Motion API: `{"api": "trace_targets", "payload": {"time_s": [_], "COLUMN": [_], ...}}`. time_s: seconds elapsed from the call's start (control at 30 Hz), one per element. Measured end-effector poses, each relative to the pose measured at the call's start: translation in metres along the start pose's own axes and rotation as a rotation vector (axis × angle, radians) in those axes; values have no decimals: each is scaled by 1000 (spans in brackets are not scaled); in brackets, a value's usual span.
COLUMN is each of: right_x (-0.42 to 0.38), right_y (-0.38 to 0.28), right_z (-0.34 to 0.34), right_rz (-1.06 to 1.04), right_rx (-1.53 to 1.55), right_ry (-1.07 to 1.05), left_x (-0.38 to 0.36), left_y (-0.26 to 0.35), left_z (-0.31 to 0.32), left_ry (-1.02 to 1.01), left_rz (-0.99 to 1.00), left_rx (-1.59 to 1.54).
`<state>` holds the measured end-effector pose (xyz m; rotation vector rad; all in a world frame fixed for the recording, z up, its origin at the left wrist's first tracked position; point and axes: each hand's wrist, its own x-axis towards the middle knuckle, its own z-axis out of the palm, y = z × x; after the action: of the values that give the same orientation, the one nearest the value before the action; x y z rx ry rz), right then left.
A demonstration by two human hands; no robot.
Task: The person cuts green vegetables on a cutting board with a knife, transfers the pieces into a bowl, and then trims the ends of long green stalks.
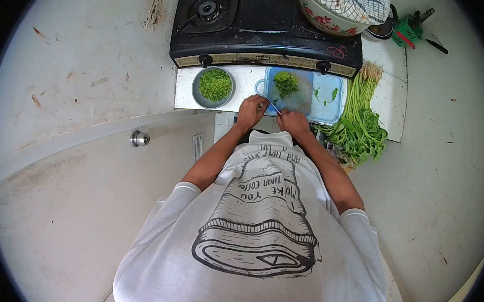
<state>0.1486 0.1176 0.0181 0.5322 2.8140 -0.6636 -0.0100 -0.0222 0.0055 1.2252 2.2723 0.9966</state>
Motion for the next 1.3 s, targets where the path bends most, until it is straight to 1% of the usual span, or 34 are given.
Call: {"api": "trace_targets", "payload": {"time_s": [0.13, 0.2, 0.33, 0.43, 0.53, 0.8, 1.03, 1.3], "right_x": [4, 8, 7, 3, 2, 0, 1, -6], "right_y": [2, 2, 4, 8, 7, 4, 5, 14], "right_z": [10, 13, 11, 9, 8, 11, 8, 0], "right_rz": [-22, -20, -10, 9, -3, -34, -34, -15], "right_rx": [7, 7, 43, 52, 47, 19, 22, 44], "right_ry": [77, 92, 80, 74, 88, 101, 60, 40], "left_x": [-2, -3, -5, -5, -3, -3, -6, -6], "left_y": [3, 3, 0, -1, 1, -2, 0, -1], "left_z": [1, 0, 0, 1, 0, 1, 2, -1], "left_ry": [13, 15, 36, 26, -2, -5, 27, -39], "left_rz": [-21, 5, 61, 42, -17, 5, 27, 22], "left_rx": [10, 16, -2, -37, -51, -16, -27, -15]}}
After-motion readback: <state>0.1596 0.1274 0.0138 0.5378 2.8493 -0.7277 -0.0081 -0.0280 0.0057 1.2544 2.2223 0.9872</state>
